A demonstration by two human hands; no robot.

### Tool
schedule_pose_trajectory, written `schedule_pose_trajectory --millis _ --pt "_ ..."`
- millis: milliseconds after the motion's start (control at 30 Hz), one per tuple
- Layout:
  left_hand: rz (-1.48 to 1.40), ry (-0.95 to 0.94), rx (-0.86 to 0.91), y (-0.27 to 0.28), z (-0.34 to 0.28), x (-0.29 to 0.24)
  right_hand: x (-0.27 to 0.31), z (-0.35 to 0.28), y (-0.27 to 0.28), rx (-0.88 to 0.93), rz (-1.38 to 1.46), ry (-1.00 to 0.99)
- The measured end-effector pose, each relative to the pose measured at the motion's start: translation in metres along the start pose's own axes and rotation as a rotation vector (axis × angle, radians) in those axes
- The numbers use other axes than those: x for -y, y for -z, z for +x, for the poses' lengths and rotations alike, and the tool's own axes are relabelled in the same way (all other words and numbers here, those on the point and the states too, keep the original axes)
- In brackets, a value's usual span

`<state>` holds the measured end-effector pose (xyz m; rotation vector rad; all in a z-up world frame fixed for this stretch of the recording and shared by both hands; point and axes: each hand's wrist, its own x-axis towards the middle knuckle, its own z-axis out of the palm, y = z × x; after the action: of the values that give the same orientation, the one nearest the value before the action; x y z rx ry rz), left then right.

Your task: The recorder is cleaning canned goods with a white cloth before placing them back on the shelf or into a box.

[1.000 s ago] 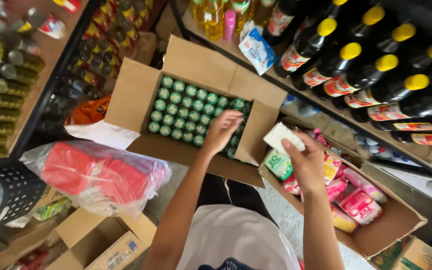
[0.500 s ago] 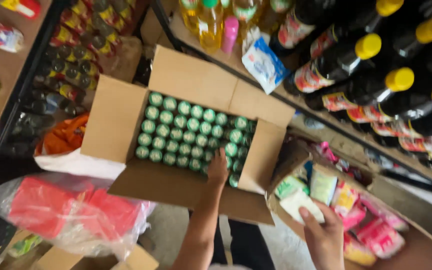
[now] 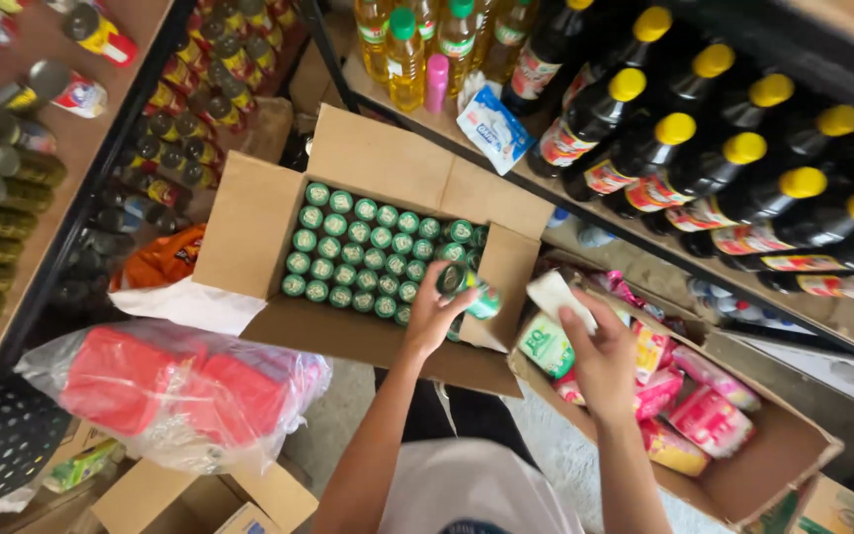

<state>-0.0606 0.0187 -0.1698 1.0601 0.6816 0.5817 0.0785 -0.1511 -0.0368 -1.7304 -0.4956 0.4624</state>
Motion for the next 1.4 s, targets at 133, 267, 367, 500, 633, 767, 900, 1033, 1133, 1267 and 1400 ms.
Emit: schedule_pose_trajectory --millis 133,267,367,500,633,767,900,1033,1133,1267,1400 --pt "-0.178 -0.159 0.028 -0.074 -0.028 -0.086 0.076 -0.006 -0.012 -0.04 -0.193 0.284" --pt "-0.404 -0.204 -0.007 -0.133 -0.038 -0.115 0.136 -0.024 -0.013 0.037 -0.299 0.66" --pt "-0.408 -0.194 -0.053 -0.172 -0.059 -0.169 0.121 -0.042 0.006 0.063 -0.448 0.853" --pt "-0.109 -0.214 -0.055 -0.204 -0.09 -0.217 0.121 -0.049 0.032 0.131 -0.664 0.976" --pt "0.033 -0.268 0.078 -0.185 -0.069 -0.155 0.167 -0.044 0.046 0.1 -0.69 0.918" --pt "-0.256 -0.266 0.16 -0.224 -0.095 -0.223 0.164 -0.051 0.058 0.097 -0.455 0.861" --pt "-0.291 -0.292 0.143 -0.226 -0.089 -0.227 0.126 -0.063 0.069 0.084 -0.654 0.976" --pt "-0.269 -0.248 0.159 -0.236 -0.09 -0.211 0.152 -0.046 0.074 0.02 -0.656 0.98" --pt "-0.283 -0.227 0.216 -0.238 -0.094 -0.217 0.17 -0.045 0.074 -0.045 -0.509 0.888" --pt "-0.442 -0.188 0.215 -0.237 -0.092 -0.226 0.148 -0.064 0.072 0.023 -0.381 0.85" --pt "-0.403 -0.181 0.229 -0.236 -0.095 -0.215 0.136 -0.069 0.078 0.042 -0.69 0.929"
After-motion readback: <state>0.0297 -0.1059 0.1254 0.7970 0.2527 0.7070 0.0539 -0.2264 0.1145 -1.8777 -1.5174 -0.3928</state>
